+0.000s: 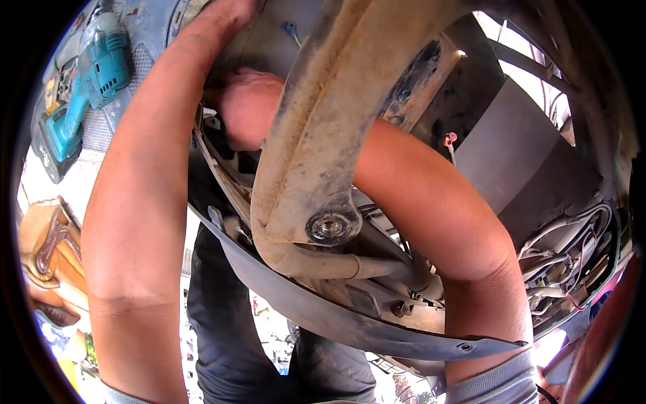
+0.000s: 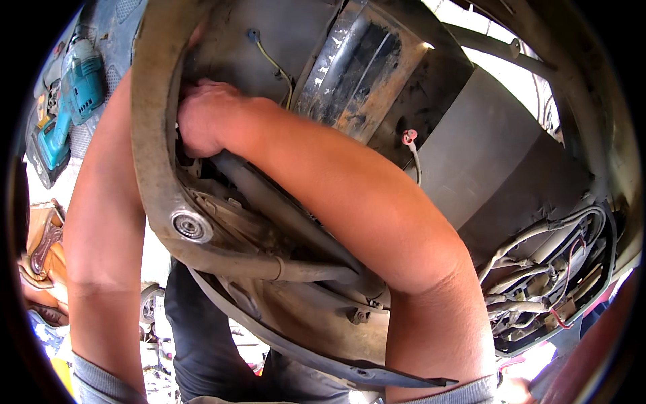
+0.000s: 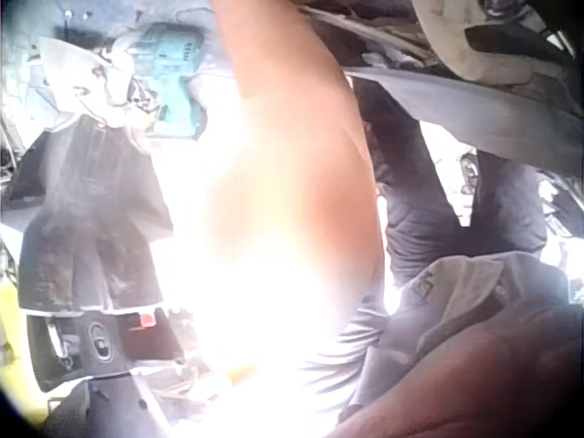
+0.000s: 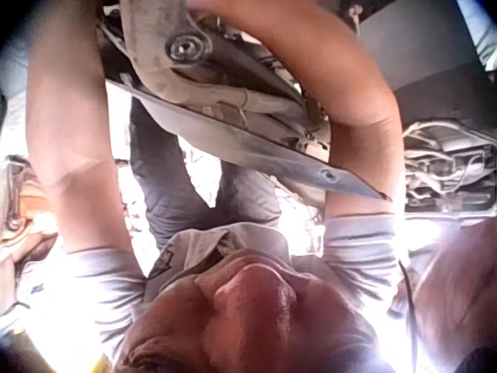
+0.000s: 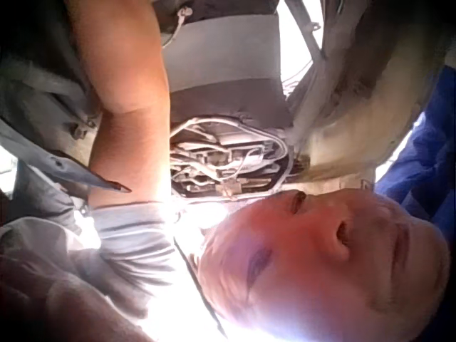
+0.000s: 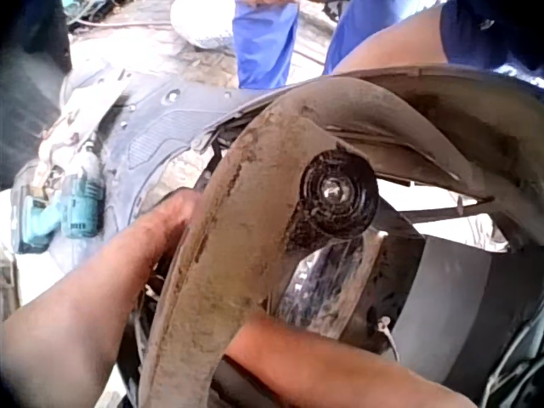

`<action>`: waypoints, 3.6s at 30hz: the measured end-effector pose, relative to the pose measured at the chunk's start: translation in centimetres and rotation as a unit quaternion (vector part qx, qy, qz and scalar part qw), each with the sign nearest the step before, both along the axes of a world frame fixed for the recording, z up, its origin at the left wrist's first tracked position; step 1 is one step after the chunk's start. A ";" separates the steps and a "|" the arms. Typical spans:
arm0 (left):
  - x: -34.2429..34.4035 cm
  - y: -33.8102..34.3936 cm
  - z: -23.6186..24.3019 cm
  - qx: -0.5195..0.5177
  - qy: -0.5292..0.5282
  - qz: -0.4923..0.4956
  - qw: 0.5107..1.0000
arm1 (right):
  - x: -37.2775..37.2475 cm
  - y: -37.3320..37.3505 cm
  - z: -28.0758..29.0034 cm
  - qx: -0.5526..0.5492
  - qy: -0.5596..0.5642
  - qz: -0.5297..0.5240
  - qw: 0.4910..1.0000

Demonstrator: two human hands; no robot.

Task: The person works inside the chassis of a motorcycle with their hands, reaching into the compartment behind the seat area to manage internal components and wires.

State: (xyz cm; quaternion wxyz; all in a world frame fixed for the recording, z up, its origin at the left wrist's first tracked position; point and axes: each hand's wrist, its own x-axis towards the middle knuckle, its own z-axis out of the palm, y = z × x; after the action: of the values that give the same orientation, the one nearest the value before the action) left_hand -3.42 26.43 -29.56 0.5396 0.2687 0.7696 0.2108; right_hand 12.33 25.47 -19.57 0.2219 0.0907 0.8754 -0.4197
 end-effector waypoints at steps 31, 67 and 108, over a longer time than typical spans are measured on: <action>-1.3 -1.9 1.7 -0.016 0.078 -0.057 0.995 | -0.5 -0.6 -0.4 -0.125 0.004 -0.010 0.992; -0.9 -0.4 0.3 -0.037 0.118 -0.126 0.984 | 4.0 3.6 6.7 -0.077 -0.285 0.098 0.950; -1.1 2.3 -4.3 -0.047 0.240 -0.319 0.916 | 15.5 2.4 4.8 0.397 -0.311 -0.034 0.863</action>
State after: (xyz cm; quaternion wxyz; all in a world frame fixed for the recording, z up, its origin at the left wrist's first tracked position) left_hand -4.57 28.68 -33.86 0.3887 0.5170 0.7585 -0.0796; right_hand 27.81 27.87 -14.79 0.4136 0.3267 0.8498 0.0058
